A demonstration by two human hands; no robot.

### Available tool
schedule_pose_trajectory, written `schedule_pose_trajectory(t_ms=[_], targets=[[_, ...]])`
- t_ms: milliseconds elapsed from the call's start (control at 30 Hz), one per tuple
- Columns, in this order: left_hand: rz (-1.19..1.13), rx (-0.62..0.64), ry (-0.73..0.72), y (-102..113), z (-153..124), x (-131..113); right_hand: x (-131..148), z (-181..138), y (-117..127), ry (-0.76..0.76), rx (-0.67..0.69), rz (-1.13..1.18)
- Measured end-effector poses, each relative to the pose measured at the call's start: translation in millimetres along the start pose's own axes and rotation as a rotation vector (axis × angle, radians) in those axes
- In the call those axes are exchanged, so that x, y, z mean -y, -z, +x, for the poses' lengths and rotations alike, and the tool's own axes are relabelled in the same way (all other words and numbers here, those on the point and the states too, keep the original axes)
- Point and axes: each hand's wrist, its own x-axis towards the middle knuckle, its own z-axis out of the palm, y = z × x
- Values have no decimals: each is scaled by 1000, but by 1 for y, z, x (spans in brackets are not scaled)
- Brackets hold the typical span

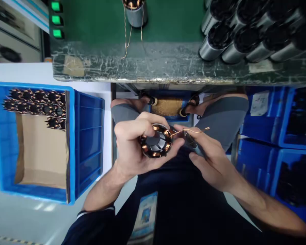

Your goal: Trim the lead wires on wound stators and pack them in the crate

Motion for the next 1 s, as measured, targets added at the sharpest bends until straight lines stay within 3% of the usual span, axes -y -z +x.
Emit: schedule_pose_trajectory(t_ms=[233,400,567,700,767,867,1000], targets=[[121,223,130,14,-8,-2,4,3,-6,-13,24,-21],[102,305,253,17,-9,-3,4,-1,-6,1,-3,-32],[172,214,146,9,-11,6,-3,14,-6,-15,-63,-30],[444,101,137,1,-11,32,-40,46,-5,-177,-16,8],[529,163,193,0,-13,47,-64,60,-4,-273,19,116],[425,267,182,-1,-18,65,-85,67,-6,-410,102,419],[211,366,-98,-10,-22,73,-76,64,-8,-475,320,799]])
